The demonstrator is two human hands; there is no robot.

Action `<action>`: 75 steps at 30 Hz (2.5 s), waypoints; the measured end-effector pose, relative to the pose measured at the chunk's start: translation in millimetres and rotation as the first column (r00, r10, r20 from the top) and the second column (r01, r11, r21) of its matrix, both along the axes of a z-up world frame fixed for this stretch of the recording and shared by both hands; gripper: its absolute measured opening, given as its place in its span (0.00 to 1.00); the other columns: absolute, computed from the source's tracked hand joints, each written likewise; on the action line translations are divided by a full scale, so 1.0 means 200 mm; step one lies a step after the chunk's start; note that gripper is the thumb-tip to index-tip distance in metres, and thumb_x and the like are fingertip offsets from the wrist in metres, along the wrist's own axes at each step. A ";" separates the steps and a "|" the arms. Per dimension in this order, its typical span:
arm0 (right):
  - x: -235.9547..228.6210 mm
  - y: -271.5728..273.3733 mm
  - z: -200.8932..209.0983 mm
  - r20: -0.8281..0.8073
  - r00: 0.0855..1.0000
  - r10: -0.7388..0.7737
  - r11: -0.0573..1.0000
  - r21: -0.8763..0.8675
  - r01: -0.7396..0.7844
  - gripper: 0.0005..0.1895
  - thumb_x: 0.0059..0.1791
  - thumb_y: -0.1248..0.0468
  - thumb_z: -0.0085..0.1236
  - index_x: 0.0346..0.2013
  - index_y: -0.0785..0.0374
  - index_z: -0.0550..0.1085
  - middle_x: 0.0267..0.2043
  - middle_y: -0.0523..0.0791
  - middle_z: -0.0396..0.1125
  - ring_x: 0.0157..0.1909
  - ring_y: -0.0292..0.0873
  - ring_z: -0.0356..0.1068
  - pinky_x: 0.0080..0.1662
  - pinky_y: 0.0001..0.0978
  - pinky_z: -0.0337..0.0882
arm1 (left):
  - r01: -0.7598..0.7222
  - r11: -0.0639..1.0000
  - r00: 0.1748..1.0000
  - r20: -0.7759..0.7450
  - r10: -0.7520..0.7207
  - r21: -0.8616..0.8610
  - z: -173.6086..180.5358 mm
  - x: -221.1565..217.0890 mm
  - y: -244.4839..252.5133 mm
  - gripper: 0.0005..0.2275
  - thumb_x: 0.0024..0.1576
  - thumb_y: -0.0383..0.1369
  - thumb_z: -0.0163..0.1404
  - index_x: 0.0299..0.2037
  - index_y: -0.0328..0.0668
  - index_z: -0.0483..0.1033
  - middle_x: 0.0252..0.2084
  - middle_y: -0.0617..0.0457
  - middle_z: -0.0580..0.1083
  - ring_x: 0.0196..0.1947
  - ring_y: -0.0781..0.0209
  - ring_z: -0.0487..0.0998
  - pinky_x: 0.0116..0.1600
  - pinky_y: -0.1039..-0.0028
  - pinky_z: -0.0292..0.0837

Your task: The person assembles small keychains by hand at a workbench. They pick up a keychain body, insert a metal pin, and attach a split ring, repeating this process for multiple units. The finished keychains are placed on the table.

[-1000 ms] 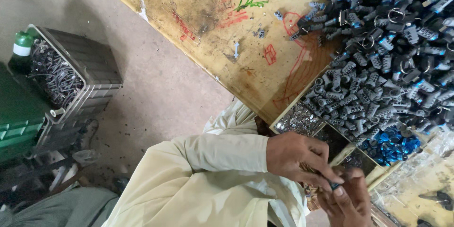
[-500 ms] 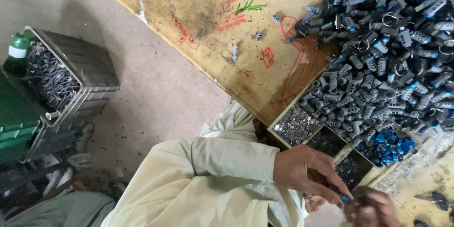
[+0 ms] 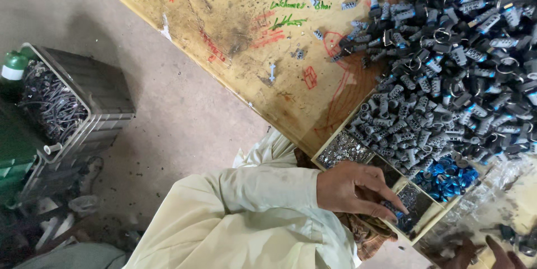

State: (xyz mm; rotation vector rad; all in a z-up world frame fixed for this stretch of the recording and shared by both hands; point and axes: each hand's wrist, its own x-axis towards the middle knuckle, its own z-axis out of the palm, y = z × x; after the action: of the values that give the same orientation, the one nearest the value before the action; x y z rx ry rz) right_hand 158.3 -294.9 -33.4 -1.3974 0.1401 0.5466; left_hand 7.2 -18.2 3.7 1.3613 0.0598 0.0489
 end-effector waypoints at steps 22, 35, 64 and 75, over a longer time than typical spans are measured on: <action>0.25 -0.03 0.00 0.394 0.917 -0.053 0.903 -0.374 0.213 0.08 0.59 0.69 0.58 0.51 0.61 0.69 0.40 0.45 0.69 0.36 0.37 0.70 0.38 0.27 0.73 | -0.028 1.000 0.999 0.018 0.028 0.007 0.00 0.03 -0.03 0.10 0.60 0.40 0.61 0.50 0.53 0.82 0.49 0.54 0.77 0.41 0.67 0.82 0.51 0.77 0.79; -0.30 0.07 0.11 0.247 0.923 -0.295 0.936 0.271 0.226 0.08 0.58 0.68 0.61 0.49 0.61 0.70 0.38 0.45 0.70 0.35 0.36 0.71 0.40 0.29 0.75 | 0.049 0.863 0.950 -0.244 -0.196 -0.502 0.01 0.06 -0.03 0.13 0.62 0.28 0.59 0.55 0.32 0.81 0.44 0.49 0.79 0.42 0.63 0.79 0.47 0.73 0.75; -0.31 0.42 0.33 0.695 0.654 0.297 0.951 -0.273 -0.142 0.14 0.44 0.78 0.68 0.36 0.65 0.71 0.33 0.47 0.69 0.37 0.40 0.69 0.39 0.31 0.68 | -0.034 0.801 0.891 -0.381 -0.247 -0.598 -0.15 -0.04 0.03 0.09 0.60 0.22 0.58 0.50 0.29 0.79 0.43 0.45 0.80 0.40 0.59 0.82 0.48 0.69 0.82; -0.42 0.30 0.27 0.471 0.880 -0.057 0.992 0.129 -0.005 0.11 0.54 0.75 0.59 0.47 0.65 0.66 0.44 0.49 0.68 0.45 0.40 0.69 0.50 0.30 0.72 | 0.218 0.912 0.902 -0.285 -0.324 -0.347 0.10 0.04 0.01 0.12 0.59 0.36 0.58 0.50 0.44 0.76 0.41 0.50 0.79 0.38 0.62 0.83 0.44 0.72 0.81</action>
State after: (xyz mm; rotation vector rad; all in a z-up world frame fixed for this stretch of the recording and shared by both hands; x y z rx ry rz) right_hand 73.5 -235.4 20.9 -1.3638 -0.2694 0.1725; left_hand 15.2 -16.5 24.0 1.0402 0.1567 -0.4202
